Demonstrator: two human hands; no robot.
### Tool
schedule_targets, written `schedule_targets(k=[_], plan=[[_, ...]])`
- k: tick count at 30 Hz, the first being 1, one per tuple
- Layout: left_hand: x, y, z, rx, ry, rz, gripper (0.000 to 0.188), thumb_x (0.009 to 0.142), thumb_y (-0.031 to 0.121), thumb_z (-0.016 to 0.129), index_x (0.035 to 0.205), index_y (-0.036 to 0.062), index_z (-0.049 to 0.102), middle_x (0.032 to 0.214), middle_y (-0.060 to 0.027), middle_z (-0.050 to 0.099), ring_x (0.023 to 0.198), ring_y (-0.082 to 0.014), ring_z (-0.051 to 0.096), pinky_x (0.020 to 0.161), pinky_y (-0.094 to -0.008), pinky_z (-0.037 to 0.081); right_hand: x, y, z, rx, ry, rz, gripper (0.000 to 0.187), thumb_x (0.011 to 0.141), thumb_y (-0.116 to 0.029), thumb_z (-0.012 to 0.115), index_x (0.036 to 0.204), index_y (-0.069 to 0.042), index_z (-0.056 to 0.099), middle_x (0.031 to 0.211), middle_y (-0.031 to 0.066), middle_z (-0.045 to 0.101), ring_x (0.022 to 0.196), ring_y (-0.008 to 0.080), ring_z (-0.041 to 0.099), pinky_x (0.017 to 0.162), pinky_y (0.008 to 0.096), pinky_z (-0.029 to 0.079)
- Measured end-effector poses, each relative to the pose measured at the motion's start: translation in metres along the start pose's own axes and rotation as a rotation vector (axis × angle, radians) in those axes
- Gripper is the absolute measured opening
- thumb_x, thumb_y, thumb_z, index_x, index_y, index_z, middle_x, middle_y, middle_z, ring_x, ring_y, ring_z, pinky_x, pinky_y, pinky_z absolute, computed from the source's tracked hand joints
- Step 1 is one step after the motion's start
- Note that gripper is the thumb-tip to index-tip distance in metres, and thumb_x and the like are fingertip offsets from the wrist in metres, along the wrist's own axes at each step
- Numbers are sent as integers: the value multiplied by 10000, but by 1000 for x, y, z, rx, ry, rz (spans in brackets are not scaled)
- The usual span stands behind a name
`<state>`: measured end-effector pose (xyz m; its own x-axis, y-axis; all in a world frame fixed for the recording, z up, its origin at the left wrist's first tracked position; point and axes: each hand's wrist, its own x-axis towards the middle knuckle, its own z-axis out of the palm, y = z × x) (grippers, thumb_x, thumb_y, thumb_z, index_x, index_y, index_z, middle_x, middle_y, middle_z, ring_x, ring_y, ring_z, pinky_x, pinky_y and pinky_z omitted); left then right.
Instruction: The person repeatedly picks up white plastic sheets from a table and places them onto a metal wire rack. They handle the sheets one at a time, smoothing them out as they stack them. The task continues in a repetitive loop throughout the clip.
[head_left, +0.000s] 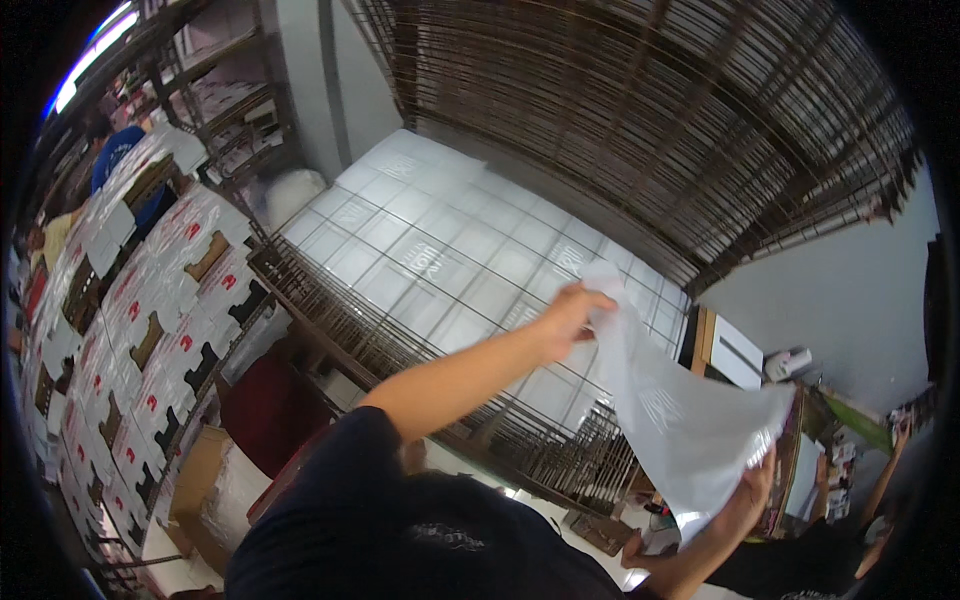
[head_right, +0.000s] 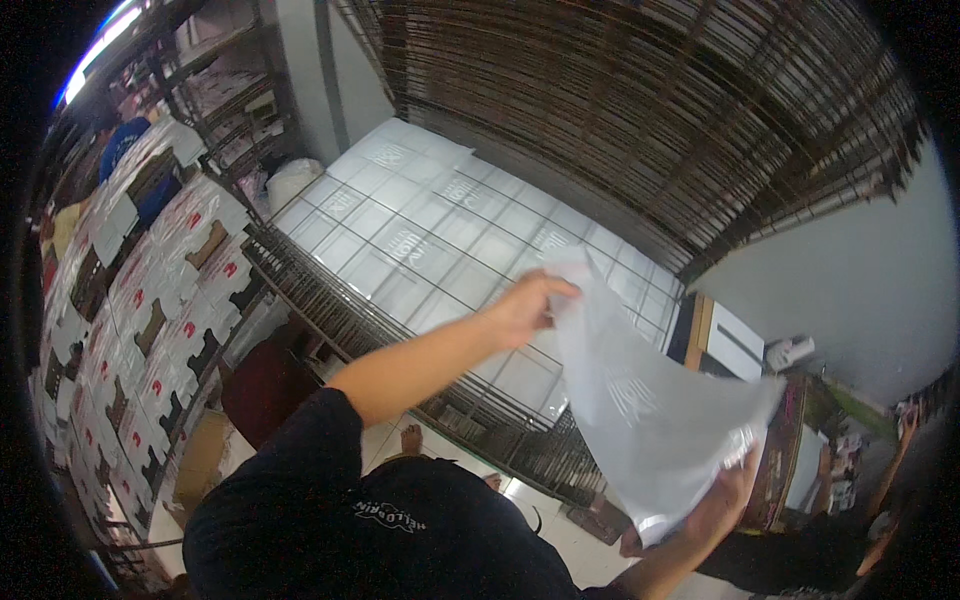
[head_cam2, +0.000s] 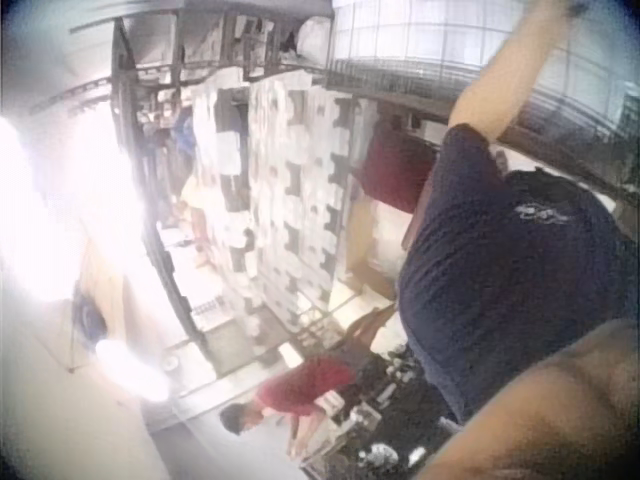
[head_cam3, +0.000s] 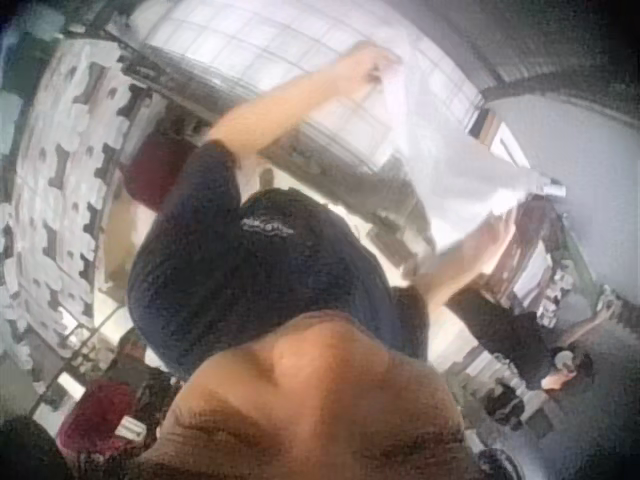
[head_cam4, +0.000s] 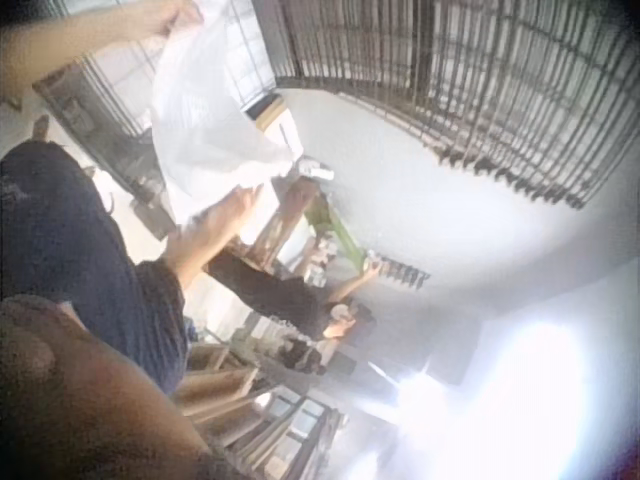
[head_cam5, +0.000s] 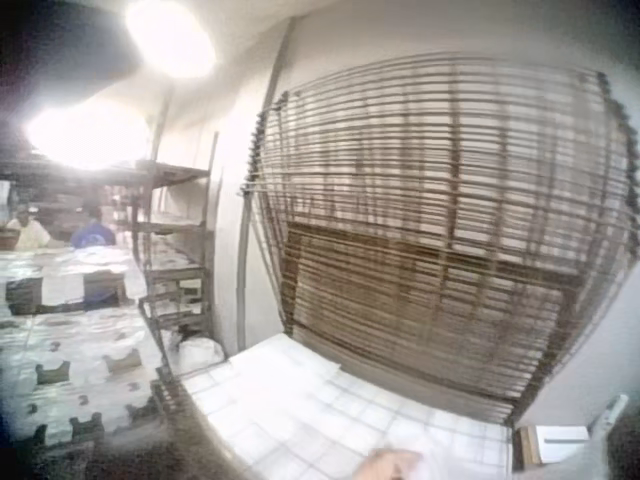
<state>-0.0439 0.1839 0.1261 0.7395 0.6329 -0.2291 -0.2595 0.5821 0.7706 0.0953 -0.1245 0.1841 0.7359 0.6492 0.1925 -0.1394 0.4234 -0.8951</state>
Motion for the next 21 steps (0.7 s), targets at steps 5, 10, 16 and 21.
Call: schedule_targets(k=[5,10,16,21], plan=[[-8,103,-136,82,181,201,241,733,139,607,954,64,547,865,-30,558,749,-138,486,617,-294,373,102,90,99,-126,-241,150,619,716,-3,450,1323,41,334,1206,141,504,1105,217,500,942,308,391],[-25,154,-235,87,376,319,179,729,79,602,890,71,524,842,-29,554,738,-115,479,572,-261,348,165,186,167,-384,-176,125,583,709,69,493,1275,-48,414,1013,79,572,864,141,554,745,240,442],[32,151,-355,222,627,378,319,704,68,627,1007,30,535,816,-33,580,716,-134,529,579,-278,408,229,334,193,-527,-124,37,401,724,69,546,1110,-37,558,936,47,582,741,110,542,633,229,429],[98,123,-409,698,897,513,495,641,98,656,1124,50,555,704,-86,628,639,-212,609,610,-348,482,267,421,185,-723,-26,25,372,715,36,559,1080,-14,613,986,79,598,742,127,551,618,238,436]])
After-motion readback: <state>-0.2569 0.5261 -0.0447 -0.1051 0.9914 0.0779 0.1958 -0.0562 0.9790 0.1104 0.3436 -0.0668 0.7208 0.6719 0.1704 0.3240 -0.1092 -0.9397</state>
